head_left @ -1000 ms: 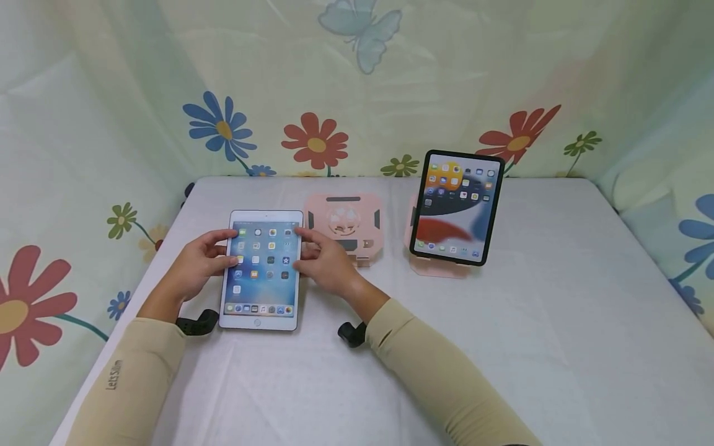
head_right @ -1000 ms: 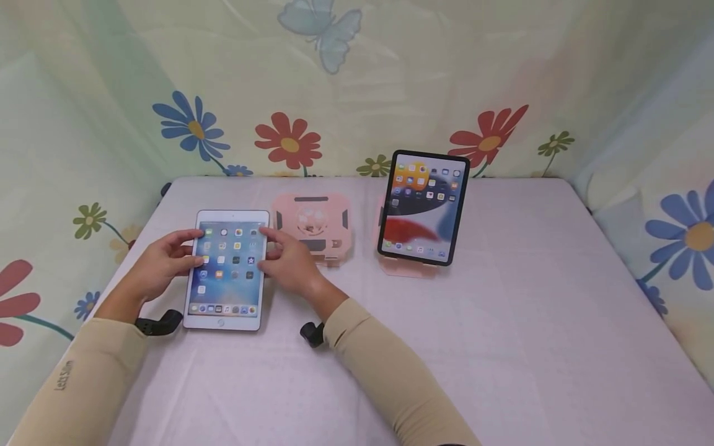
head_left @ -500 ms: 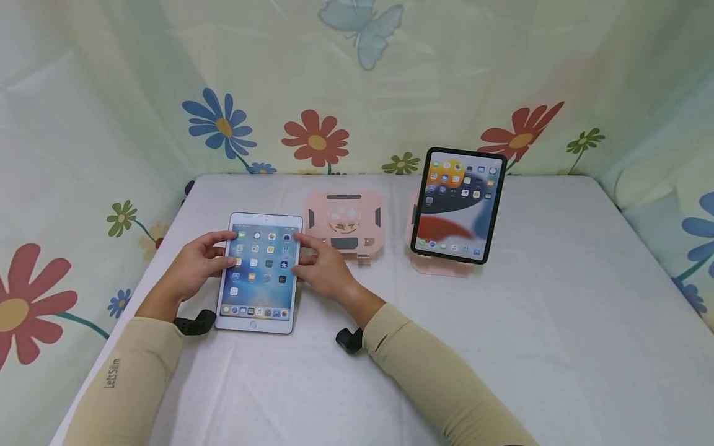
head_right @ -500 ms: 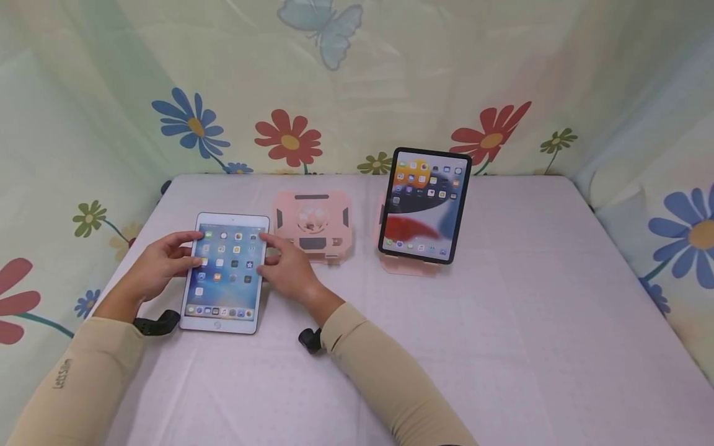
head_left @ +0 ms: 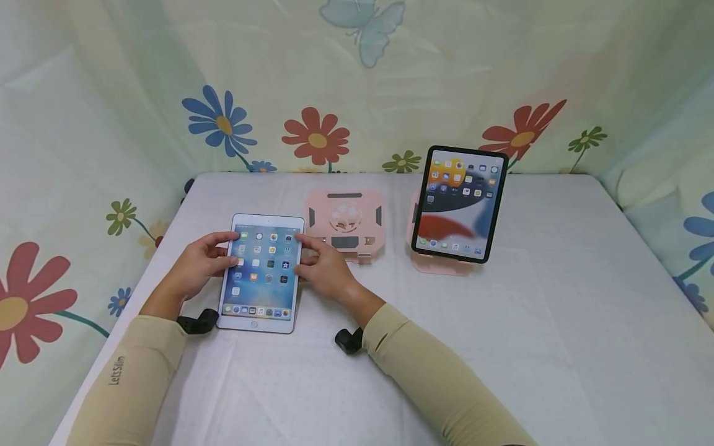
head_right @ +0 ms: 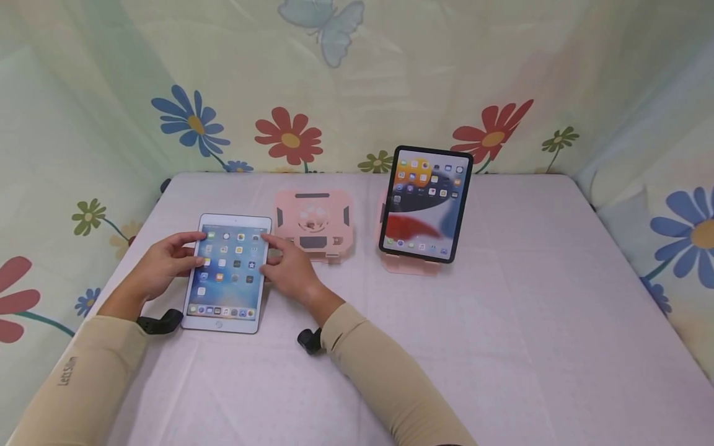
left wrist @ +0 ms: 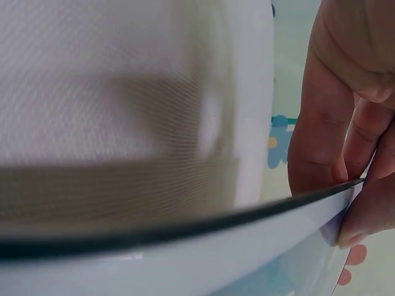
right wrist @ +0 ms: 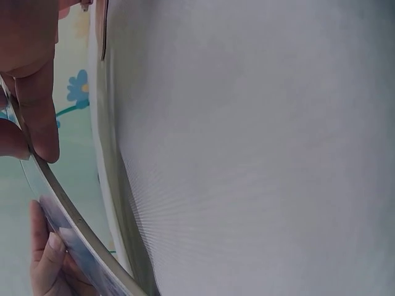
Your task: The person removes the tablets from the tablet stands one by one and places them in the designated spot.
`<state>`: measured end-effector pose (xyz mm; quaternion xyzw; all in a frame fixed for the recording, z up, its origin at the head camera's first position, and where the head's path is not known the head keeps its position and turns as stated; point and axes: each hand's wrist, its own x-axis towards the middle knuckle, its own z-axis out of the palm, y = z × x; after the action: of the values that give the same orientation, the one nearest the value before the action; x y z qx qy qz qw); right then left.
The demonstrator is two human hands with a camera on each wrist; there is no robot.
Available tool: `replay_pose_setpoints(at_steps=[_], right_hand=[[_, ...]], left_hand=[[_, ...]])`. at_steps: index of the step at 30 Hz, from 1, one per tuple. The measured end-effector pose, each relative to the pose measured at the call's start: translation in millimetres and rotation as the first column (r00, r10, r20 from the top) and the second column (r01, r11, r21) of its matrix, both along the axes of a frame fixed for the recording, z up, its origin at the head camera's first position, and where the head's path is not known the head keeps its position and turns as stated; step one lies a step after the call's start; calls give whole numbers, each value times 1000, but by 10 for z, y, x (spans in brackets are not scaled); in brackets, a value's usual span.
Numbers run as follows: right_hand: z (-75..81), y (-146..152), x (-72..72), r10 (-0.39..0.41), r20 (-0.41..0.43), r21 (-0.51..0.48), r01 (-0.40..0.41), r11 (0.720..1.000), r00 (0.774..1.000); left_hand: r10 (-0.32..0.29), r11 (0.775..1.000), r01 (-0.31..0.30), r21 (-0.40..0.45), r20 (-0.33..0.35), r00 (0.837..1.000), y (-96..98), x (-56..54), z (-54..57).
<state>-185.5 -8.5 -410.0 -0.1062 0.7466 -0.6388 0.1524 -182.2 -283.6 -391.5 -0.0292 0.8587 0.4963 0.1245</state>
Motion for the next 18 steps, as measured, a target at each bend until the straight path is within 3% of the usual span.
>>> replay_pose_setpoints(at_steps=[18], right_hand=[[-32, 2, -40, 34, 63, 31, -36, 999, 997]], left_hand=[[-35, 999, 35, -4, 31, 999, -39, -22, -52]])
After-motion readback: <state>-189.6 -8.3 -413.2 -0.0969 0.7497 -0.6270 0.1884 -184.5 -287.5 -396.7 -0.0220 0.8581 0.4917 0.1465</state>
